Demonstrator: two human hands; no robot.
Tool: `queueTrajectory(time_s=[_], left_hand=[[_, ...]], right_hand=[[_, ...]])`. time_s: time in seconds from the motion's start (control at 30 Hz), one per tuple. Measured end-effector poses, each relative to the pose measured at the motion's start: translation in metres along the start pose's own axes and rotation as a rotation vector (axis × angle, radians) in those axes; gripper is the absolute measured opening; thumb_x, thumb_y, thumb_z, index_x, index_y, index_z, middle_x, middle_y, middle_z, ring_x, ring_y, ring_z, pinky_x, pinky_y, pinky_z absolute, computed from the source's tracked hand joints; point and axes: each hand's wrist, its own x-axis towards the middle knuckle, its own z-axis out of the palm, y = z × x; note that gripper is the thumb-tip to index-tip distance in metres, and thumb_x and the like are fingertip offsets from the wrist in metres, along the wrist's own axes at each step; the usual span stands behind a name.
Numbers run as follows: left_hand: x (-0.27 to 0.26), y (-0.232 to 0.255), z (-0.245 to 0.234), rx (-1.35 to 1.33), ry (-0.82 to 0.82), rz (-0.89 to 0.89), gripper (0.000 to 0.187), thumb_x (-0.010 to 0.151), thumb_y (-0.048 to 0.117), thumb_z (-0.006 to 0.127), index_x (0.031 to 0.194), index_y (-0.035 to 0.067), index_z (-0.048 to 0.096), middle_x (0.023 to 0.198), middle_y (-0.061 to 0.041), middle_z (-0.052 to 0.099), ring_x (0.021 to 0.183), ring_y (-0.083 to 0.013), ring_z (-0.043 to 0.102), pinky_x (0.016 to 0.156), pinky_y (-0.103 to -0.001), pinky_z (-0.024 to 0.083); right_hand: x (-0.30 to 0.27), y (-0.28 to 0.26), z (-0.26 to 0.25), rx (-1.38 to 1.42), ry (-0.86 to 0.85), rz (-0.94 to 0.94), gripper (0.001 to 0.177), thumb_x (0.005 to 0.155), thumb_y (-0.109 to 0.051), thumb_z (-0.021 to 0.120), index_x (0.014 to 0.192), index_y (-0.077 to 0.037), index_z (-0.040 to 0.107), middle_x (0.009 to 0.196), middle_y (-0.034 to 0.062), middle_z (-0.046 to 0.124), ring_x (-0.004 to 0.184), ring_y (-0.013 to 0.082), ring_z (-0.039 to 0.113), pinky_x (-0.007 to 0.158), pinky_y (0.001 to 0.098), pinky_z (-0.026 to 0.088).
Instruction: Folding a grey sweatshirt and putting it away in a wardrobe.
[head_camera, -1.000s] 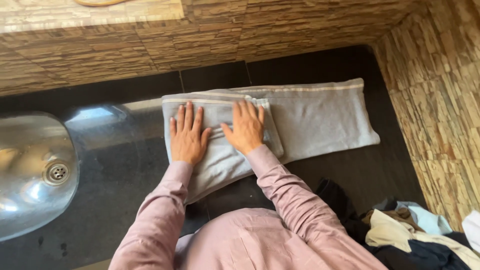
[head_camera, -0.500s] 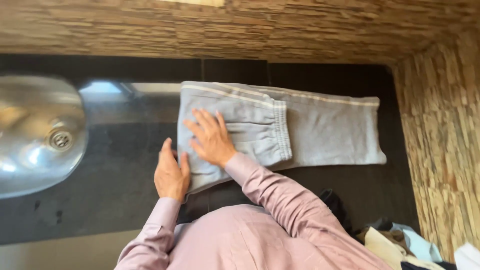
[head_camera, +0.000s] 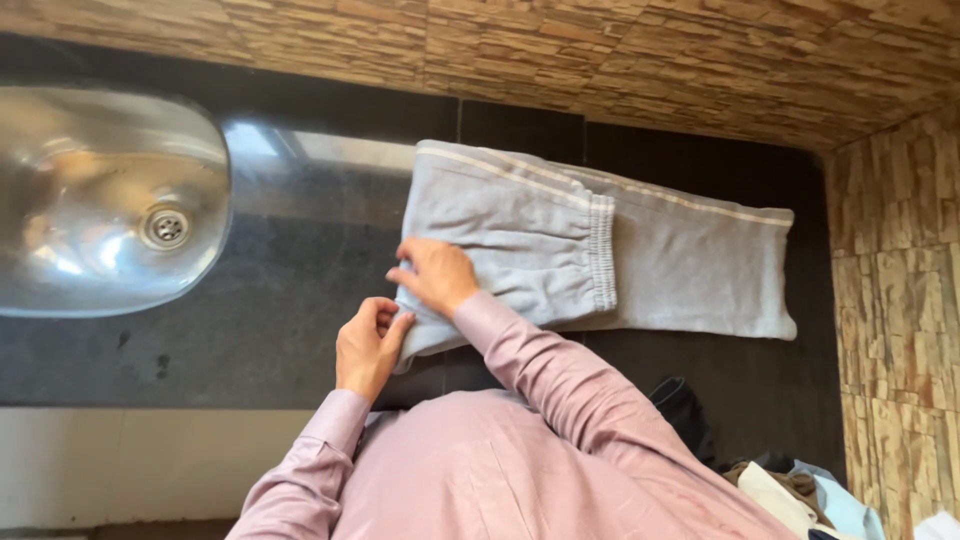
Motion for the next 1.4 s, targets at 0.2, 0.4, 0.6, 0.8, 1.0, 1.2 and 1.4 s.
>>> queueTrajectory(time_s=[0.2,0.4,0.6,0.8,1.0,1.2,1.4], left_hand=[[0.002,-0.015,-0.012,-0.06,-0.104,-0.13,0.03,0.082,0.026,0.082,0.098,0.002,0.075,0.078,-0.008,0.076,0.068,-0.012,0.071,0.065,-0.03,0.057],[-0.002,-0.001,-0.025,-0.069,-0.145,-0.128,0.024,0.086,0.025,0.078,0.093,0.002,0.076,0.075,-0.009,0.076,0.064,-0.0138,0.068,0.061,-0.03,0.054],[-0.007,-0.009,-0.035,-0.083,-0.084,0.011,0.021,0.089,0.022,0.076,0.094,0.002,0.075,0.078,-0.009,0.076,0.068,-0.0163,0.072,0.065,-0.03,0.055],[-0.011,0.005,-0.044,-0.127,-0.29,0.088,0.058,0.073,0.014,0.081,0.125,0.004,0.056,0.104,-0.013,0.07,0.087,-0.0227,0.071,0.075,-0.035,0.058],[-0.008,0.022,-0.052,0.1,0.006,0.362,0.022,0.09,0.004,0.066,0.112,0.006,0.064,0.114,-0.012,0.063,0.089,-0.0345,0.069,0.074,-0.042,0.055],[-0.004,0.006,-0.043,0.172,0.035,0.52,0.008,0.092,0.004,0.068,0.099,0.007,0.066,0.102,-0.009,0.064,0.088,-0.0318,0.068,0.074,-0.041,0.055],[-0.009,-0.025,-0.044,0.302,-0.05,0.531,0.01,0.091,0.008,0.072,0.09,0.007,0.063,0.094,-0.01,0.061,0.084,-0.0301,0.067,0.072,-0.041,0.054]], right_hand=[[0.015,-0.014,-0.003,-0.145,-0.038,0.276,0.039,0.08,-0.047,0.078,0.085,-0.009,0.07,0.079,0.0165,0.071,0.077,0.0387,0.07,0.07,0.0511,0.055],[0.026,0.007,0.007,-0.103,-0.028,0.243,0.028,0.083,-0.038,0.074,0.079,-0.011,0.071,0.082,0.0162,0.073,0.081,0.0399,0.07,0.072,0.0534,0.053],[0.026,0.005,0.018,-0.005,0.18,0.327,0.029,0.086,-0.037,0.073,0.078,-0.009,0.067,0.076,0.0148,0.072,0.077,0.0405,0.068,0.067,0.0534,0.05],[0.028,0.012,0.012,0.175,0.162,0.432,0.031,0.087,-0.036,0.074,0.077,-0.008,0.067,0.068,0.0079,0.07,0.066,0.0302,0.071,0.063,0.0434,0.053],[0.006,-0.01,-0.006,0.204,0.213,0.147,0.026,0.086,-0.022,0.073,0.107,-0.008,0.071,0.087,0.0092,0.07,0.074,0.0244,0.071,0.068,0.0367,0.055],[0.013,-0.006,-0.016,-0.134,0.183,-0.187,0.036,0.087,-0.001,0.061,0.117,-0.015,0.075,0.11,0.0129,0.064,0.098,0.0322,0.067,0.078,0.0422,0.054],[0.034,0.001,-0.026,-0.134,0.048,-0.183,0.005,0.091,-0.01,0.068,0.093,-0.012,0.072,0.101,0.0069,0.064,0.094,0.0303,0.068,0.076,0.0447,0.054]])
